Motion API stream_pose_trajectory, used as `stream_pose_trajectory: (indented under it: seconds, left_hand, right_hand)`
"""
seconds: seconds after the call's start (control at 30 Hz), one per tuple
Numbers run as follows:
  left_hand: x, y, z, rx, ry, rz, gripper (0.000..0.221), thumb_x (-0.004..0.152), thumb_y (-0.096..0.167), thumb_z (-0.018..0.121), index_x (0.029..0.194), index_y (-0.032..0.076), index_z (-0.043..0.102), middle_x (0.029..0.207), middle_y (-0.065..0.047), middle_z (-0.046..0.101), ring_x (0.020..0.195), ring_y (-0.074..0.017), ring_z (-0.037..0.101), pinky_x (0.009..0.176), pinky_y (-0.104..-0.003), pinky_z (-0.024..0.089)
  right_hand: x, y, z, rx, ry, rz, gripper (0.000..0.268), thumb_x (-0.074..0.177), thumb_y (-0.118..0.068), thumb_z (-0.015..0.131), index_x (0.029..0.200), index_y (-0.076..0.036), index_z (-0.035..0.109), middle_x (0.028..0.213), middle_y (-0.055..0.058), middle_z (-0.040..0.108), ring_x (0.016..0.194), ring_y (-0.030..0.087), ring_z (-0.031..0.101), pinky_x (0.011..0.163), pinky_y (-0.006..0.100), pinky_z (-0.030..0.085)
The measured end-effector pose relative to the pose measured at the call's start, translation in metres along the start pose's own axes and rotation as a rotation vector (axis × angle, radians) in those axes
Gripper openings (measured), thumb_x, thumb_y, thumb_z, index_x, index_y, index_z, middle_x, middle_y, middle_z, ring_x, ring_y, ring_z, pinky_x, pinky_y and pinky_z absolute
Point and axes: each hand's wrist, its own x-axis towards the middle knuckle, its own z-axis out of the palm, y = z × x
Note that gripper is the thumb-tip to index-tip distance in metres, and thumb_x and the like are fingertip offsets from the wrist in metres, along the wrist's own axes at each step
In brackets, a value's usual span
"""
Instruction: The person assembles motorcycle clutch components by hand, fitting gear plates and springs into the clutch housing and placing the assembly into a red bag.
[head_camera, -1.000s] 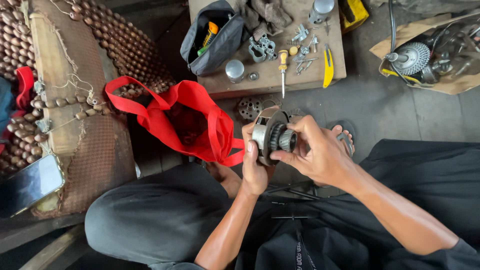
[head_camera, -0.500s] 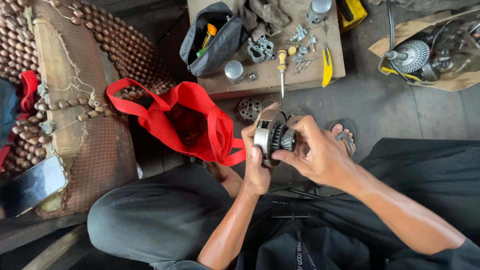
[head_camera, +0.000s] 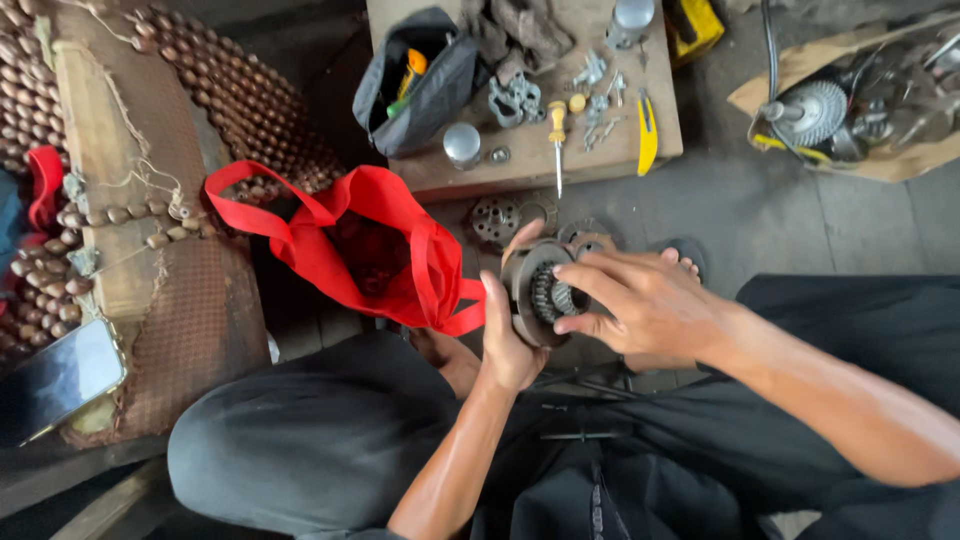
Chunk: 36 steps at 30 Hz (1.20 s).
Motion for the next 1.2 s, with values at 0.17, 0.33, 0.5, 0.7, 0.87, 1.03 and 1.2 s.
stream_pose_trajectory:
  seconds: [0.17, 0.33, 0.5, 0.7, 0.87, 1.03, 1.2]
  left_hand:
    - [0.002, 0.018, 0.015, 0.26, -0.023, 0.059, 0.08, 0.105, 0.059, 0.019, 0.157, -0.002, 0.025, 0.135, -0.024, 0.052, 0.119, -0.028, 0.056, 0.104, -0.042, 0.05]
    - [0.009, 0.012, 0.014, 0.201, 0.002, 0.047, 0.083, 0.104, 0.06, 0.03, 0.16, -0.001, 0.025, 0.134, -0.021, 0.055, 0.116, -0.0241, 0.059, 0.103, -0.04, 0.052]
    - [0.009, 0.015, 0.017, -0.024, 0.107, 0.026, 0.08, 0.104, 0.056, 0.033, 0.158, -0.002, 0.03, 0.129, -0.022, 0.058, 0.109, -0.0255, 0.064, 0.098, -0.042, 0.056]
    - [0.014, 0.023, 0.013, -0.056, 0.084, 0.009, 0.083, 0.103, 0.059, 0.033, 0.161, -0.001, 0.026, 0.13, -0.025, 0.058, 0.113, -0.0274, 0.065, 0.096, -0.043, 0.058]
    - [0.012, 0.017, 0.009, -0.098, 0.067, -0.01, 0.082, 0.104, 0.056, 0.033, 0.161, -0.001, 0.022, 0.129, -0.03, 0.058, 0.11, -0.0338, 0.066, 0.093, -0.05, 0.059]
    - [0.008, 0.019, 0.013, -0.097, 0.051, -0.041, 0.081, 0.105, 0.056, 0.031, 0.162, 0.0, 0.018, 0.13, -0.028, 0.059, 0.111, -0.0338, 0.065, 0.095, -0.051, 0.058]
    - [0.007, 0.015, 0.004, -0.171, 0.018, -0.106, 0.082, 0.106, 0.059, 0.026, 0.165, 0.003, 0.014, 0.137, -0.026, 0.056, 0.119, -0.0314, 0.062, 0.101, -0.048, 0.056]
  right_hand:
    - [-0.018, 0.006, 0.017, 0.196, 0.095, 0.2, 0.052, 0.087, -0.039, 0.08, 0.125, -0.006, 0.064, 0.076, 0.009, 0.066, 0.055, 0.025, 0.064, 0.05, 0.036, 0.053]
    - [-0.015, 0.002, 0.015, 0.283, 0.164, 0.294, 0.046, 0.083, -0.031, 0.086, 0.115, -0.006, 0.065, 0.065, 0.008, 0.066, 0.046, 0.02, 0.063, 0.043, 0.03, 0.05]
    - [0.0, -0.004, -0.014, 0.268, 0.138, 0.187, 0.044, 0.085, -0.024, 0.083, 0.12, -0.003, 0.065, 0.083, 0.012, 0.07, 0.059, 0.025, 0.066, 0.053, 0.037, 0.054]
    - [-0.006, 0.011, -0.026, 0.466, 0.143, 0.257, 0.047, 0.085, -0.013, 0.081, 0.127, 0.0, 0.063, 0.083, 0.008, 0.066, 0.064, 0.017, 0.067, 0.056, 0.032, 0.056]
    - [0.001, 0.0, -0.027, 0.456, 0.101, 0.201, 0.048, 0.085, -0.017, 0.081, 0.127, 0.0, 0.064, 0.091, 0.014, 0.067, 0.07, 0.024, 0.066, 0.061, 0.035, 0.057]
    - [0.009, -0.009, -0.03, 0.349, 0.038, 0.148, 0.045, 0.086, -0.018, 0.081, 0.126, -0.005, 0.065, 0.086, 0.01, 0.065, 0.066, 0.024, 0.066, 0.057, 0.036, 0.055]
    - [0.013, -0.015, -0.035, 0.287, 0.003, 0.126, 0.041, 0.088, -0.022, 0.08, 0.123, -0.006, 0.065, 0.089, 0.009, 0.062, 0.068, 0.024, 0.062, 0.058, 0.037, 0.053]
